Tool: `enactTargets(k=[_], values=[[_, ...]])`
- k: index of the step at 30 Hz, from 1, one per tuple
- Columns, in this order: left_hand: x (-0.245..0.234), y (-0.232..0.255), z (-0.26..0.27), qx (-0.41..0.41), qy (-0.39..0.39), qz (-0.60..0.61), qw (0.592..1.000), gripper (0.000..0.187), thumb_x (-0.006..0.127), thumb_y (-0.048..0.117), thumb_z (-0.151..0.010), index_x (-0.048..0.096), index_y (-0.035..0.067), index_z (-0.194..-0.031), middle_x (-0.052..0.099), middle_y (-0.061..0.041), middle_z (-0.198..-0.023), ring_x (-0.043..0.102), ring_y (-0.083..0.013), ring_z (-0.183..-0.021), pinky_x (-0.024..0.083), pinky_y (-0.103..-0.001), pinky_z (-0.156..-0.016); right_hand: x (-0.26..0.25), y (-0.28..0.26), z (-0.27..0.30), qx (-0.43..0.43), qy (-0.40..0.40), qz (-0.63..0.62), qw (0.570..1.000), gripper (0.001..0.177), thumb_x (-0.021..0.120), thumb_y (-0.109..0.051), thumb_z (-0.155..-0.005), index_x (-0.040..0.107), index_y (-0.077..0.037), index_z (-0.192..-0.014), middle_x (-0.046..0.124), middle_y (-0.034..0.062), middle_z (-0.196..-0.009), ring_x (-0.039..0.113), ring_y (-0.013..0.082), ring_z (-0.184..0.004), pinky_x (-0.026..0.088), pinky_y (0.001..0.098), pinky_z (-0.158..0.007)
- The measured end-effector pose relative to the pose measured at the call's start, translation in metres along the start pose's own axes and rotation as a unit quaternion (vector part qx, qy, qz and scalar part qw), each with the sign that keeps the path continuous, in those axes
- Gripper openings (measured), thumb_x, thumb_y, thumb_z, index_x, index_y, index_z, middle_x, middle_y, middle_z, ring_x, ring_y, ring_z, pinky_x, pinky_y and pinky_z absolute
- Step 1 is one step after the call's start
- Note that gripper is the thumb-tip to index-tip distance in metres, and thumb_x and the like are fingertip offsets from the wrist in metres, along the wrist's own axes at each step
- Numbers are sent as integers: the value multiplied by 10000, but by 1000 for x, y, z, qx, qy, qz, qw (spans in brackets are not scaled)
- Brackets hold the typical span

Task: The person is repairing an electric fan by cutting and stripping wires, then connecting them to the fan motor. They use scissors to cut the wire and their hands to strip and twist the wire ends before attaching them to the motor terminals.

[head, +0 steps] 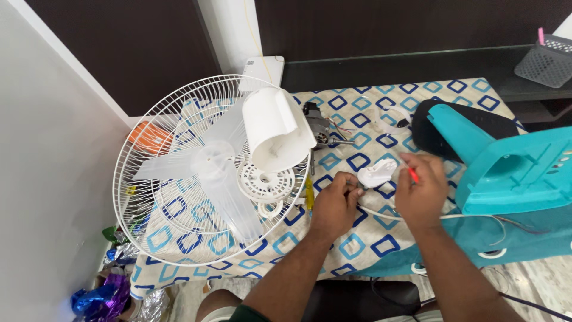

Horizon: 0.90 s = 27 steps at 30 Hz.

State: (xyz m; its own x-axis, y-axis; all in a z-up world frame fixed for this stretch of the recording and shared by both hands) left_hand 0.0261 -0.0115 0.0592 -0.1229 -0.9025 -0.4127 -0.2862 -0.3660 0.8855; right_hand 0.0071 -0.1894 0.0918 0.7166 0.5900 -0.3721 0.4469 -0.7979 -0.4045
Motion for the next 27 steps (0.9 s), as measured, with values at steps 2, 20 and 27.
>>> enactTargets(k=[2,20,27], values=[[0,0,1,14,16,1,1000,159,655,155,-979,582,63,-1086,755,-116,-902,746,-279,-811,563,-381,-723,-4,-17,4,0,-9,1,1000,211,668,53,-929,691,-3,-1131,630,179,-1086,659,314,-977,533,379,-832],[4,-2,3,86,48,-8,995,143,693,100,-921,781,81,-1031,765,-147,-1003,734,-303,-895,569,-382,-800,-15,-34,69,2,-143,62,988,170,708,-42,-807,742,-103,-962,675,115,-1025,650,329,-951,515,430,-828],[8,-7,2,83,52,13,995,191,710,142,-923,767,65,-1088,754,-172,-1031,746,-306,-888,576,-370,-775,-20,-25,78,33,-136,69,988,248,742,-124,-817,741,-72,-1059,646,112,-1079,641,325,-1045,523,422,-875]])
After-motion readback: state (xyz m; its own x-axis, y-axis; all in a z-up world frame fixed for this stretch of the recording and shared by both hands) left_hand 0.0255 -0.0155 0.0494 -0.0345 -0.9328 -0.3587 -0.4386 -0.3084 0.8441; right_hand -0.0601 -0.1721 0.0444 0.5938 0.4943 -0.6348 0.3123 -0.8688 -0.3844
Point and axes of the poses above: each hand's wrist, its own z-axis away from the middle knuckle, its own x-axis out of the palm, y = z × x, the point moved 4 cm from there along -z, towards the middle knuckle
